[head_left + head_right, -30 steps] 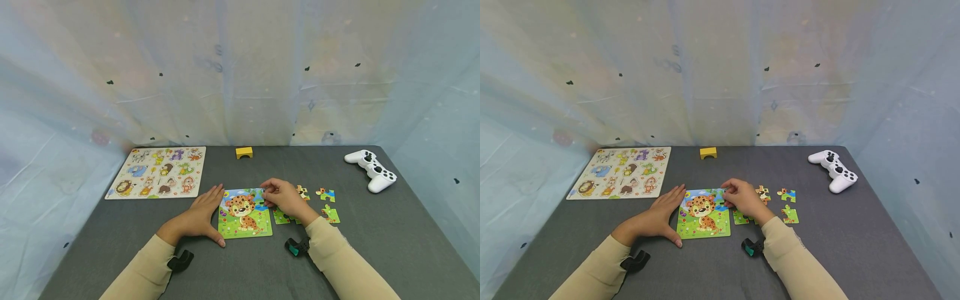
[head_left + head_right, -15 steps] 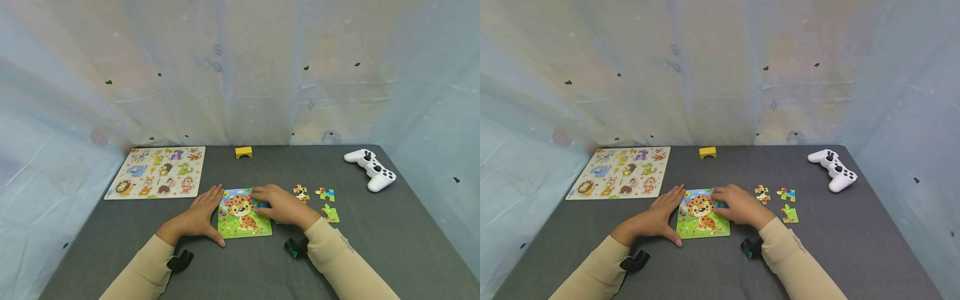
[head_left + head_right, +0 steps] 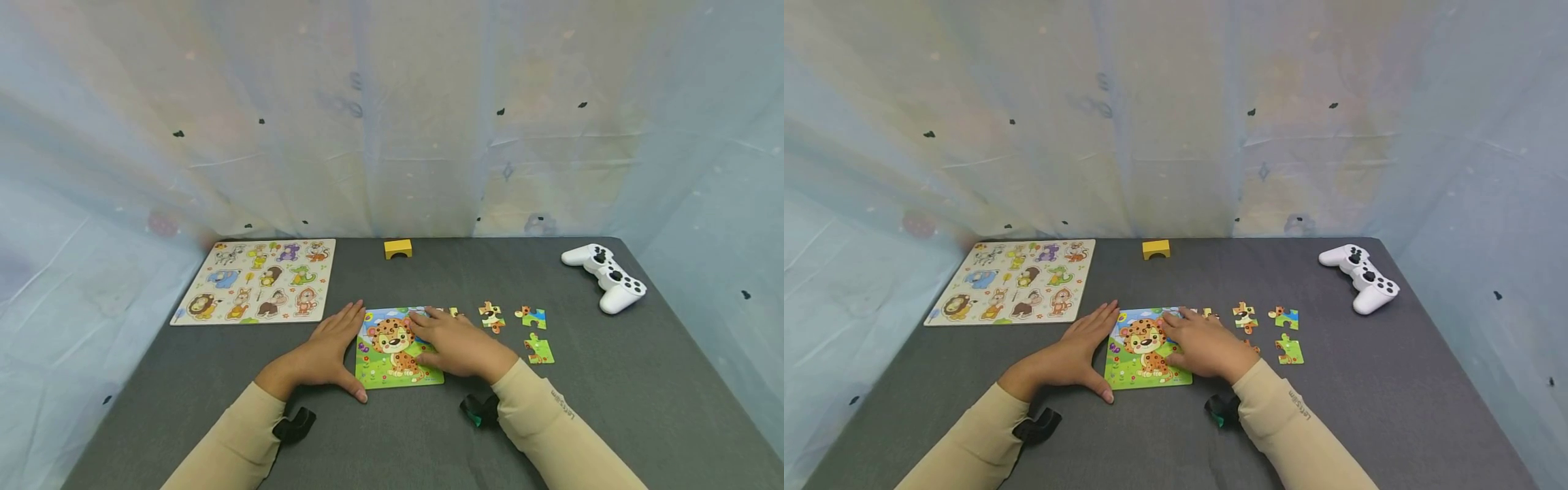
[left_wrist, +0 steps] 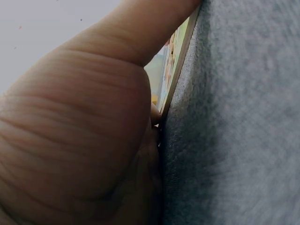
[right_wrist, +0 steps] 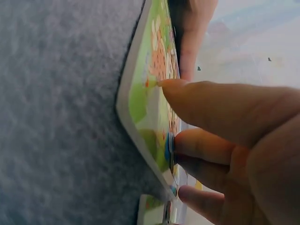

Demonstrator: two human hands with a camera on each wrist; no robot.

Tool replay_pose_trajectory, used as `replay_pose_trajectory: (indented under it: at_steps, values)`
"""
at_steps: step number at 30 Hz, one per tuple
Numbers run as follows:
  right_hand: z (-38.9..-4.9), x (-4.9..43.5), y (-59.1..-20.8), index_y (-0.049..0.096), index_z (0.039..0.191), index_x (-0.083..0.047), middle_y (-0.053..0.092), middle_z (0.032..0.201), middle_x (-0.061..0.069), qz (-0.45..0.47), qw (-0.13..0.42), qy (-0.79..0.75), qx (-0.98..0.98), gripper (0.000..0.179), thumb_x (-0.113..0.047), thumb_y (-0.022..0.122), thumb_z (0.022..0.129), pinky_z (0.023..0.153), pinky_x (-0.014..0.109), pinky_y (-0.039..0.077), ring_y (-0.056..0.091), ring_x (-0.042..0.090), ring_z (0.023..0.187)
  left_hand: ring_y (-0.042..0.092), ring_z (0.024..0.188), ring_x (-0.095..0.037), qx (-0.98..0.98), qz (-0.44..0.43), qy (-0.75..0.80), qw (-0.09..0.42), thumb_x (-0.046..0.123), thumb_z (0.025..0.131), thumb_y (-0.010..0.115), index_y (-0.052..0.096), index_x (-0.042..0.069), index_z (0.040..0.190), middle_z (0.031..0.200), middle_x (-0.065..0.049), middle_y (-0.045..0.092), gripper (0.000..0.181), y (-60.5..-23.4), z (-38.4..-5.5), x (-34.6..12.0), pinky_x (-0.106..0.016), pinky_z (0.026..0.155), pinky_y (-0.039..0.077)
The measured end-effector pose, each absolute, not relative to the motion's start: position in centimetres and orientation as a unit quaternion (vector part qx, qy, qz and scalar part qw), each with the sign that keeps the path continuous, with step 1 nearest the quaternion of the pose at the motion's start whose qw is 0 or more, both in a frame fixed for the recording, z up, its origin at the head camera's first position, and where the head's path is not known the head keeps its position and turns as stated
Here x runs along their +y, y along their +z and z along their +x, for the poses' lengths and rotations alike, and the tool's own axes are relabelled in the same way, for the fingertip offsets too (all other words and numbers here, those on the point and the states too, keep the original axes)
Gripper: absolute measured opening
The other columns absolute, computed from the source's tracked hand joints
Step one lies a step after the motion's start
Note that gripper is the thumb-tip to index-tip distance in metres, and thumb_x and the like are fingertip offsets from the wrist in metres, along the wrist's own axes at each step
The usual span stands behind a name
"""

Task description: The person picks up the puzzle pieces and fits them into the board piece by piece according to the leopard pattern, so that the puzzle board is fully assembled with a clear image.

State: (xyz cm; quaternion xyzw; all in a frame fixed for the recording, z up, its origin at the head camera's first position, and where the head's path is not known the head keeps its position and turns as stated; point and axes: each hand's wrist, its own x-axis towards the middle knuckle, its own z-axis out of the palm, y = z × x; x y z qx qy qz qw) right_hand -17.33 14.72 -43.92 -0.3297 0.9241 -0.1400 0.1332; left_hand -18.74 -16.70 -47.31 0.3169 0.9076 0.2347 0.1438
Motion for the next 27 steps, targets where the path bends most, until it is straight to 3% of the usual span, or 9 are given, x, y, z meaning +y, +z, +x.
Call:
replay_pose_trajectory:
  at_steps: [18,27]
  values:
    - [-16.9,13.5,-44.5,0.054,0.163,-0.009,0.042,0.171,0.011,-0.3,0.094,-0.149,0.937,0.067,-0.041,0.073,0.107,0.116,0.076,0.029,0.031,0.043,0.158,-0.001,0.165,-0.034,0.906,0.316,0.238,0.15,0.072,0.064,0.098,0.009,0.0,0.174,0.181,-0.016,0.001,0.158,-47.1,-18.8,-16.7,-0.063,0.128,0.005]
    - [-18.0,16.2,-44.8,0.045,0.168,-0.012,0.032,0.175,0.011,-0.326,0.104,-0.262,0.902,0.07,-0.042,0.069,0.109,0.122,0.068,0.026,0.028,0.04,0.16,-0.003,0.165,-0.034,0.904,0.318,0.242,0.155,0.072,0.066,0.097,0.007,0.001,0.174,0.181,-0.015,0.0,0.158,-47.2,-18.6,-16.8,-0.064,0.127,0.003]
